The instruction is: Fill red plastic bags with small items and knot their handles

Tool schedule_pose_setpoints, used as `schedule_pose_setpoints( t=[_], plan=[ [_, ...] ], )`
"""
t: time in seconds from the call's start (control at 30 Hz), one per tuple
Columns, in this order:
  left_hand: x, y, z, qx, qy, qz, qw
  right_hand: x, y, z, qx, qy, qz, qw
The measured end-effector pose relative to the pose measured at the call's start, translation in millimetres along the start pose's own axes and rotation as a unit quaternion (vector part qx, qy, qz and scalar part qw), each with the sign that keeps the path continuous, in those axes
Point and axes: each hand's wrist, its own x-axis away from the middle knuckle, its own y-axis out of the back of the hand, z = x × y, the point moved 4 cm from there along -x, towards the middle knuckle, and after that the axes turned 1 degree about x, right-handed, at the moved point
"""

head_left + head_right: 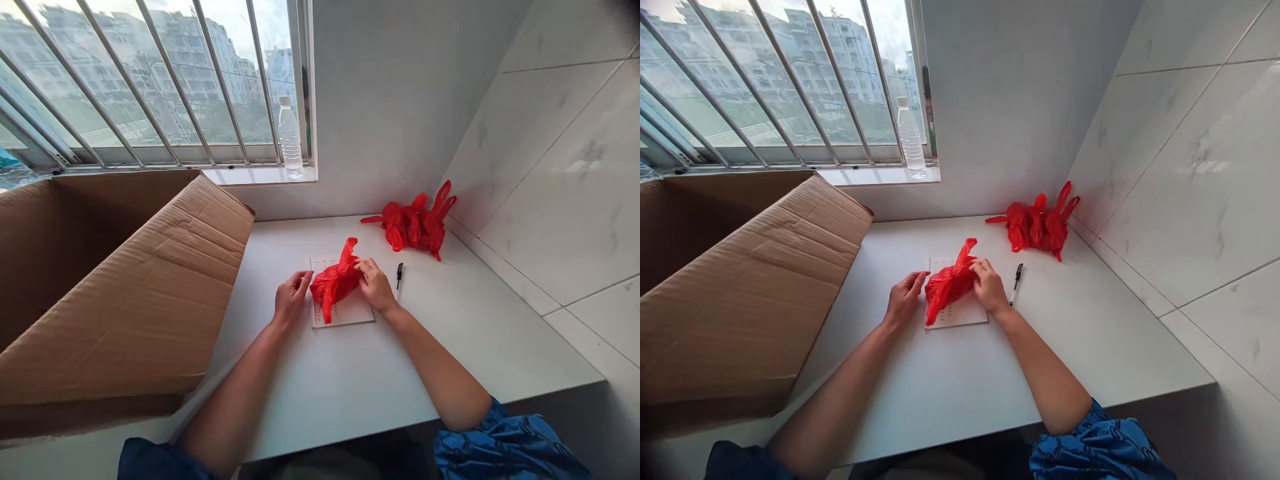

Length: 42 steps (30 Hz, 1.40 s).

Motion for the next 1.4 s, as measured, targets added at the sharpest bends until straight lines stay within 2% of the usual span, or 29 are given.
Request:
schedule_pose_setpoints(
  t=[0.13,0.2,0.27,0.33,0.4,0.5,0.57,0.7,0.77,0.83,0.9,1.0,1.1,1.2,1.3,1.4],
  plan=[
    [4,-5.9,-8,-0.078,-0.051,0.047,0.995,2,7,-1,0.085,-0.059,0.003,0.995],
    [7,-8.9,-11,-0.082,-0.066,0.059,0.993,4,6,-2,0.115,-0.116,0.036,0.986],
    [9,-11.0,-13,-0.061,-0.074,0.062,0.993,6,1,0,0.102,-0.150,0.075,0.981],
    [12,-12.2,-15,-0.001,-0.063,0.059,0.996,6,-4,5,0.052,-0.142,0.086,0.985],
    [12,-12.6,-14,0.113,-0.031,0.054,0.992,4,-5,10,-0.027,-0.117,0.057,0.991],
    [8,-10.3,-10,0.277,0.028,0.033,0.960,0,-1,9,-0.132,-0.110,-0.013,0.985],
    [3,-8.2,-5,0.314,0.043,0.032,0.948,-1,1,4,-0.151,-0.122,-0.029,0.981],
    [-4,-8.3,4,0.277,0.050,0.061,0.958,1,1,-3,-0.094,-0.140,0.011,0.986],
    [-3,-9.7,6,0.222,0.054,0.049,0.972,3,0,-3,-0.049,-0.157,0.034,0.986],
    [-1,-11.6,5,0.160,0.043,0.035,0.985,5,-2,1,-0.011,-0.172,0.054,0.984],
    [1,-15.4,2,0.129,0.029,0.053,0.990,5,-5,9,0.005,-0.165,0.068,0.984],
    [2,-18.4,-1,0.148,0.033,0.098,0.984,5,-13,23,-0.048,-0.132,0.079,0.987],
    [1,-14.9,-3,0.203,0.050,0.097,0.973,5,-20,32,-0.175,-0.134,0.091,0.971],
    [2,-12.8,-4,0.222,0.053,0.083,0.970,6,-23,34,-0.227,-0.136,0.079,0.961],
    [3,-14.0,-5,0.195,0.030,0.071,0.978,6,-19,30,-0.186,-0.135,0.054,0.972],
    [3,-15.1,-5,0.211,0.028,0.063,0.975,5,-10,23,-0.116,-0.127,0.017,0.985]
  ],
)
